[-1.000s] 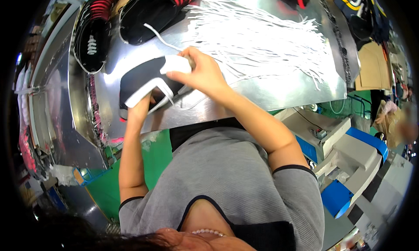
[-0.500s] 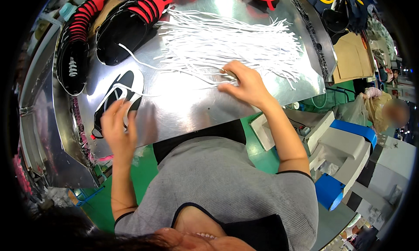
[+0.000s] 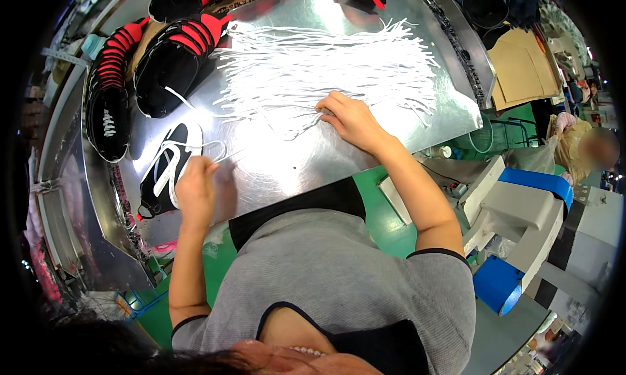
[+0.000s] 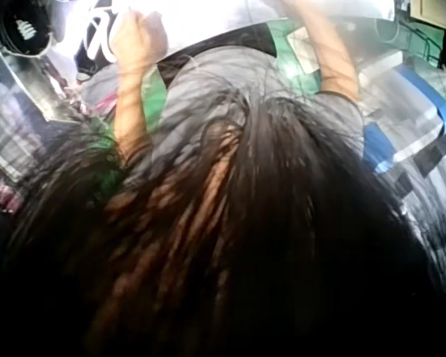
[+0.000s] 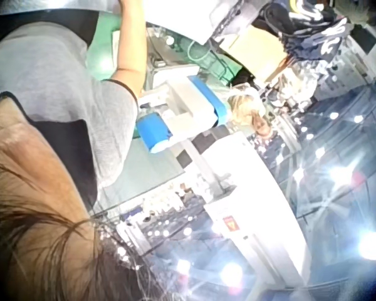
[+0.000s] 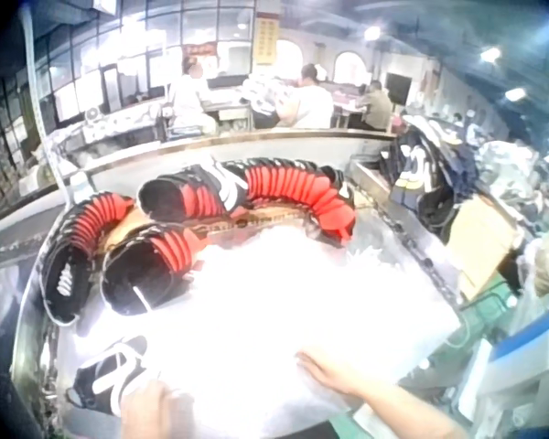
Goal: The person laces a black and white shoe by hand, threading white laces through the eyelets and adjusting them. They then pick up another shoe from a stack and repeat the lacing process.
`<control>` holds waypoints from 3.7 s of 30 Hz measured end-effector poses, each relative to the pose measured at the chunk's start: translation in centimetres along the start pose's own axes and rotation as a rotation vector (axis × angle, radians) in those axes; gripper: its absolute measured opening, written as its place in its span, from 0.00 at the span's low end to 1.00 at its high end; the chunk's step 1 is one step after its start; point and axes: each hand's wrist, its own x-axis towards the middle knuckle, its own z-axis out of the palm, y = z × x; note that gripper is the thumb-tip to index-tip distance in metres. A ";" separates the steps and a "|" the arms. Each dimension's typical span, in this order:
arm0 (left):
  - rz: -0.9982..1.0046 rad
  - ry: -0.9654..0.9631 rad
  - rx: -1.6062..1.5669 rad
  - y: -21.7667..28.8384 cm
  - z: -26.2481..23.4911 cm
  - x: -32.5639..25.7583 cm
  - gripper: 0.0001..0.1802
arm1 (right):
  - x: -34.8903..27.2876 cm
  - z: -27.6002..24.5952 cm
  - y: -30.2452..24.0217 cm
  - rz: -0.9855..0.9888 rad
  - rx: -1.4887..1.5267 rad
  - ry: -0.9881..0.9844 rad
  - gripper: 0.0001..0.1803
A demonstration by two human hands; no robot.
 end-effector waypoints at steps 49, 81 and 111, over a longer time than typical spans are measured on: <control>-0.107 -0.110 -0.302 -1.9 -6.2 -1.1 0.13 | -3.7 2.6 -13.7 0.243 0.651 -0.444 0.05; -0.234 -0.211 -0.282 -0.3 -0.6 1.4 0.12 | 1.1 8.8 -12.8 0.259 0.584 -0.181 0.10; 0.199 -0.139 -0.323 -2.1 -2.4 -2.2 0.10 | 5.3 7.1 -11.1 0.346 0.857 -0.114 0.24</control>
